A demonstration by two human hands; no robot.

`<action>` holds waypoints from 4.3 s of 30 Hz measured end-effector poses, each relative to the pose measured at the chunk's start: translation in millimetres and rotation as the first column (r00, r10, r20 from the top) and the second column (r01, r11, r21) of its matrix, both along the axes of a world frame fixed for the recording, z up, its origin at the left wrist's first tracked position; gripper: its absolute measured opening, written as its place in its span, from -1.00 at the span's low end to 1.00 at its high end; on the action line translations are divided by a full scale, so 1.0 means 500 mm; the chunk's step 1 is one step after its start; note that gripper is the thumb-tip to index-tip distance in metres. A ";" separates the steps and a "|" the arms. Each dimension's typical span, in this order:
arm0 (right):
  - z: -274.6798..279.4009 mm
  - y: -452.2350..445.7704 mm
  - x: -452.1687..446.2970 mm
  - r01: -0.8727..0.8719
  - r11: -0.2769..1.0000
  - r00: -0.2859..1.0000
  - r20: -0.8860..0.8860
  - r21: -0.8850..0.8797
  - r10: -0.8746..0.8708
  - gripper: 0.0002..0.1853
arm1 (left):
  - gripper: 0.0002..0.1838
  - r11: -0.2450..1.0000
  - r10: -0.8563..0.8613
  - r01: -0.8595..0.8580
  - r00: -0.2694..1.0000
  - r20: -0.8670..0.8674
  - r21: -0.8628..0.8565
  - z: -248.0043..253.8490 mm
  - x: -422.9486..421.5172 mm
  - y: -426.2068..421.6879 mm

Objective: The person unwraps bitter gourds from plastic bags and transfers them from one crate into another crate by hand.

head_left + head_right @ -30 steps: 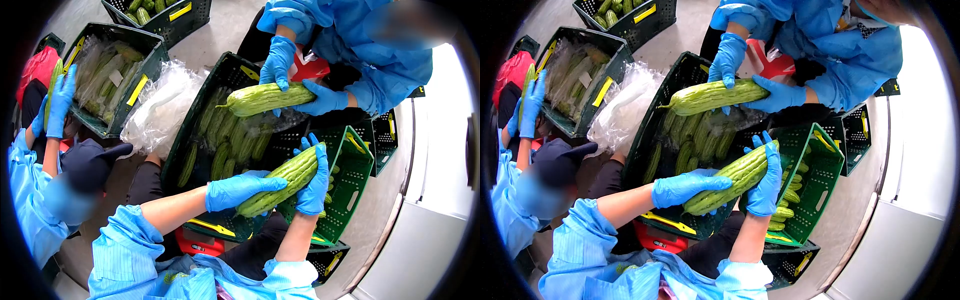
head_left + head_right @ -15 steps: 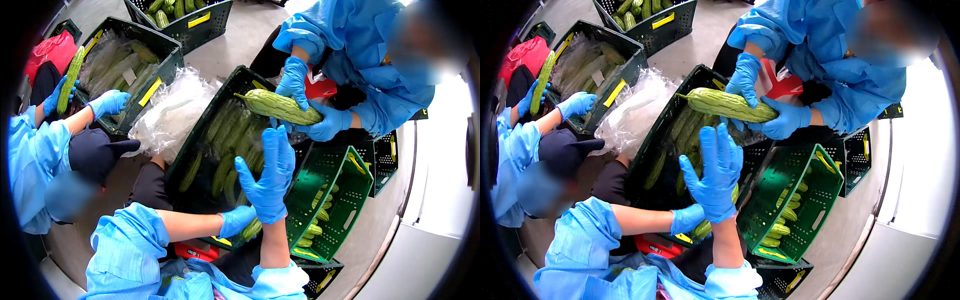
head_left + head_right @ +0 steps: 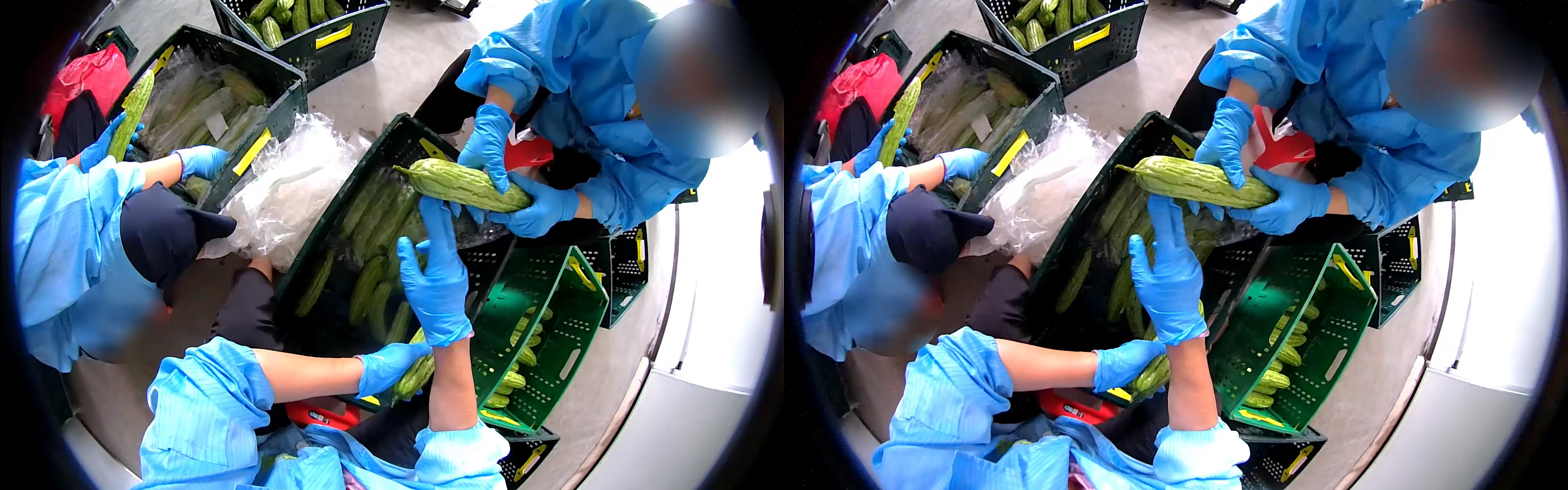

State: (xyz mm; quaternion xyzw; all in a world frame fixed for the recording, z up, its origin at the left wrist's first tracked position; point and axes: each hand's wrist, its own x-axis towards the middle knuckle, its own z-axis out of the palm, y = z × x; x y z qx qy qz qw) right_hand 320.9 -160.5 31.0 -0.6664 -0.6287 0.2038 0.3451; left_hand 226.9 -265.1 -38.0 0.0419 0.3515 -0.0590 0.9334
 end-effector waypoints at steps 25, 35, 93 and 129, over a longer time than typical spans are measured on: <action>0.007 0.005 0.113 0.305 0.951 0.863 -0.411 -0.042 -0.295 -0.13 | -0.33 0.999 -0.033 0.034 0.998 0.053 -0.008 0.001 -0.007 0.017; 0.019 -0.013 0.088 0.331 0.944 0.834 -0.467 -0.005 -0.295 -0.29 | -0.38 0.995 0.021 -0.028 0.997 0.072 0.098 0.042 -0.015 0.066; 0.002 -0.197 0.221 0.531 0.756 0.202 -0.808 -0.384 -0.553 -0.37 | -0.30 0.889 -0.095 -0.053 0.951 0.296 0.456 0.028 0.027 0.079; 0.011 -0.145 0.099 0.238 0.851 0.297 -0.799 -0.468 -0.523 -0.43 | -0.28 0.967 0.202 -0.220 0.969 0.142 0.128 0.071 0.024 0.126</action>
